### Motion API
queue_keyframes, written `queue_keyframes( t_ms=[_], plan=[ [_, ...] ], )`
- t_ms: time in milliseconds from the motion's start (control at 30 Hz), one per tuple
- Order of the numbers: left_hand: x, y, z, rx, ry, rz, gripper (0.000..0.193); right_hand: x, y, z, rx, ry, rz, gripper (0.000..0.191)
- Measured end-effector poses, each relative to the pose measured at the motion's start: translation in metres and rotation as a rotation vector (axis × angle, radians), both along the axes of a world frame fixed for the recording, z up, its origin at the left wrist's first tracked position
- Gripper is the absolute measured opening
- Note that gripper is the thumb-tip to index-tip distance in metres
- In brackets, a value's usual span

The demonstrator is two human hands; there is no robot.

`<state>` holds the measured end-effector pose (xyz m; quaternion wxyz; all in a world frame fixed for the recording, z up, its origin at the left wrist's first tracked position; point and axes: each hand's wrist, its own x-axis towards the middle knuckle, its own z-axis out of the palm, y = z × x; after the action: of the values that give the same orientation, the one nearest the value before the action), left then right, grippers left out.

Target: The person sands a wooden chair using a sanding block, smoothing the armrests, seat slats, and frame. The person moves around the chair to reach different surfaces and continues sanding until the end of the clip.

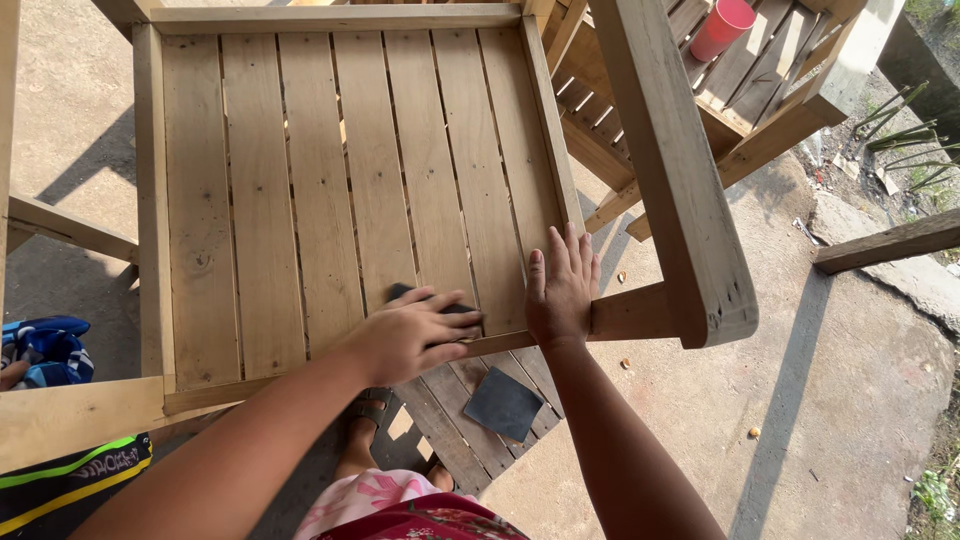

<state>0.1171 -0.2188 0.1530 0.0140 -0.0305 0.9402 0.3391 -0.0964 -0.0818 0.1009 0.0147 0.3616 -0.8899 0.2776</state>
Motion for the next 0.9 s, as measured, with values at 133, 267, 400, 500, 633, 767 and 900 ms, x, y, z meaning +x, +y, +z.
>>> queue_keyframes(
  t_ms=[133,267,400,500,633,767,900],
  plan=[
    [-0.048,0.023,0.007,-0.025,-0.036,-0.018,0.051,0.001,0.001,0.002,-0.008,0.011,0.013,0.060],
    [0.028,-0.010,0.005,-0.024,-0.025,0.048,0.039,0.002,0.002,0.002,-0.009,0.002,0.022,0.060],
    [0.072,-0.026,-0.004,-0.029,-0.103,0.153,0.042,0.000,0.002,0.002,0.002,0.009,0.022,0.060],
    [0.023,-0.004,-0.006,-0.089,-0.025,0.044,0.044,0.000,0.002,0.002,0.010,-0.015,0.008,0.059],
    [-0.053,0.027,0.003,-0.026,-0.003,-0.024,0.057,0.000,0.003,0.001,0.001,-0.010,0.027,0.059],
    [-0.013,0.013,0.006,-0.082,-0.009,-0.015,0.047,-0.002,0.003,0.000,0.014,-0.001,0.027,0.058],
    [0.058,-0.018,0.001,-0.129,-0.087,0.100,0.047,-0.003,0.003,0.000,-0.013,0.002,0.032,0.058]
  ],
)
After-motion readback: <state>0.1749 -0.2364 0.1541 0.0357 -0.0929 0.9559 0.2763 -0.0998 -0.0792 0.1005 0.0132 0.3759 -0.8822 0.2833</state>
